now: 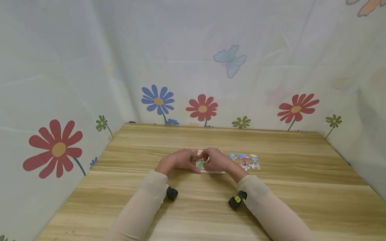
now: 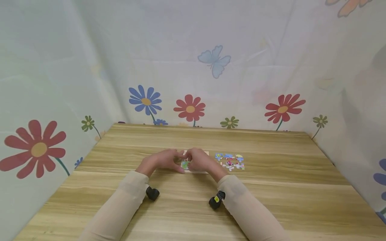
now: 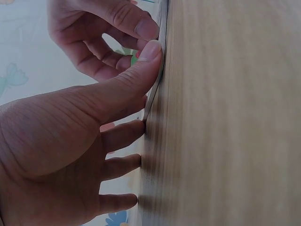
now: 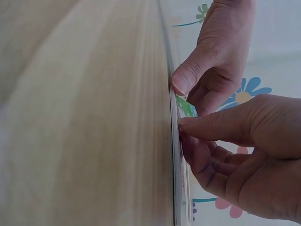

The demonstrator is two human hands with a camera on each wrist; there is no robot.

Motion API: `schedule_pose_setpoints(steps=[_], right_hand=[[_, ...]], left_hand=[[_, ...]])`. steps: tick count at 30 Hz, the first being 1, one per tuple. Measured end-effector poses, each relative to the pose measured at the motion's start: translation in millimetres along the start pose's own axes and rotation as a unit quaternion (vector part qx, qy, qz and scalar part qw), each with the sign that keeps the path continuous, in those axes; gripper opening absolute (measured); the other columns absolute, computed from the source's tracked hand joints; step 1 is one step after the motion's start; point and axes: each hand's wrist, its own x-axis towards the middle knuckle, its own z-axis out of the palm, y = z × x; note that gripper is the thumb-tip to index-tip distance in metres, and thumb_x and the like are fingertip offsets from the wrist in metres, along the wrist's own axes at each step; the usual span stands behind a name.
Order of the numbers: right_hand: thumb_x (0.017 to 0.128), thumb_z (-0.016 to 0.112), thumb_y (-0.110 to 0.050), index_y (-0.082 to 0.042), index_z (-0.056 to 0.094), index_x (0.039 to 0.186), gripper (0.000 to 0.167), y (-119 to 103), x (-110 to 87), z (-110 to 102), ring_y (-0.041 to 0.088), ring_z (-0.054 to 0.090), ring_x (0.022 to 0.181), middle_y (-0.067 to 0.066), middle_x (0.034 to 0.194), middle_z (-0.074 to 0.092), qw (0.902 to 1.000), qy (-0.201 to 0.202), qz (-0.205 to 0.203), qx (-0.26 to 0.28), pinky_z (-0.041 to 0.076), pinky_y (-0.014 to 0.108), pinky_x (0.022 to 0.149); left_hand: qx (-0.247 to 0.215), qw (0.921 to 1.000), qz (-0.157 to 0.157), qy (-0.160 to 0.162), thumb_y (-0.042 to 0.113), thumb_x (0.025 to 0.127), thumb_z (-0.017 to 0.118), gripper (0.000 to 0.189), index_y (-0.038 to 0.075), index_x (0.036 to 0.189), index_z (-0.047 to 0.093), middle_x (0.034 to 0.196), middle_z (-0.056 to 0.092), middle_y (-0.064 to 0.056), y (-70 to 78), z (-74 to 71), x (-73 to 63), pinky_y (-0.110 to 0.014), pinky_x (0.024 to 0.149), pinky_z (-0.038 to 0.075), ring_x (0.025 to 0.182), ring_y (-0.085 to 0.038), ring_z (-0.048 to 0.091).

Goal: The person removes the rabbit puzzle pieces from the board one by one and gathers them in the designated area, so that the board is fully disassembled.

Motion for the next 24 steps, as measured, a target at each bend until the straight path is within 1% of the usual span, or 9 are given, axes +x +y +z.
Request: schedule_pose_setpoints(steps=[4, 11, 18, 24], right_hand=[[0.078, 0.075, 0.010, 0.003, 0.067, 0.112, 0.036, 0.7, 0.3, 0.4, 0.018, 0.064, 0.086, 0.011, 0.096, 0.066, 1.0000, -0.003, -0.005, 0.001, 0.056, 0.031, 0.075], [0.078, 0.074, 0.010, 0.003, 0.068, 0.113, 0.036, 2.4, 1.1, 0.7, 0.016, 0.064, 0.083, 0.009, 0.096, 0.066, 0.9999, -0.005, -0.014, -0.004, 0.056, 0.029, 0.074], [0.077, 0.076, 0.009, 0.003, 0.068, 0.114, 0.038, 0.9, 1.0, 0.0, 0.017, 0.064, 0.083, 0.008, 0.097, 0.066, 0.9999, -0.007, -0.009, 0.006, 0.056, 0.030, 0.074], [0.078, 0.075, 0.010, 0.005, 0.068, 0.115, 0.038, 0.6, -0.7, -1.6, 0.018, 0.066, 0.084, 0.011, 0.098, 0.067, 0.9998, -0.007, -0.018, 0.007, 0.056, 0.028, 0.071]], left_hand=[[0.001, 1.0000, 0.002, 0.000, 0.039, 0.085, 0.080, 0.069, 0.010, 0.143, 0.056, 0.155, 0.039, -0.013, -0.3, -0.1, 0.1, -0.039, 0.113, 0.035, 0.142, -0.027, 0.039], [0.001, 1.0000, -0.008, 0.000, 0.041, 0.085, 0.080, 0.070, 0.012, 0.144, 0.056, 0.156, 0.039, -0.010, -1.3, 0.4, 0.6, -0.040, 0.113, 0.035, 0.142, -0.027, 0.039], [0.004, 1.0000, -0.005, 0.002, 0.040, 0.085, 0.080, 0.070, 0.011, 0.144, 0.055, 0.156, 0.039, -0.011, -1.6, 0.4, 0.6, -0.040, 0.113, 0.035, 0.142, -0.027, 0.038], [-0.003, 1.0000, -0.001, 0.004, 0.040, 0.084, 0.081, 0.068, 0.010, 0.142, 0.058, 0.154, 0.041, -0.013, -0.4, 0.4, 0.1, -0.040, 0.113, 0.035, 0.140, -0.028, 0.041]])
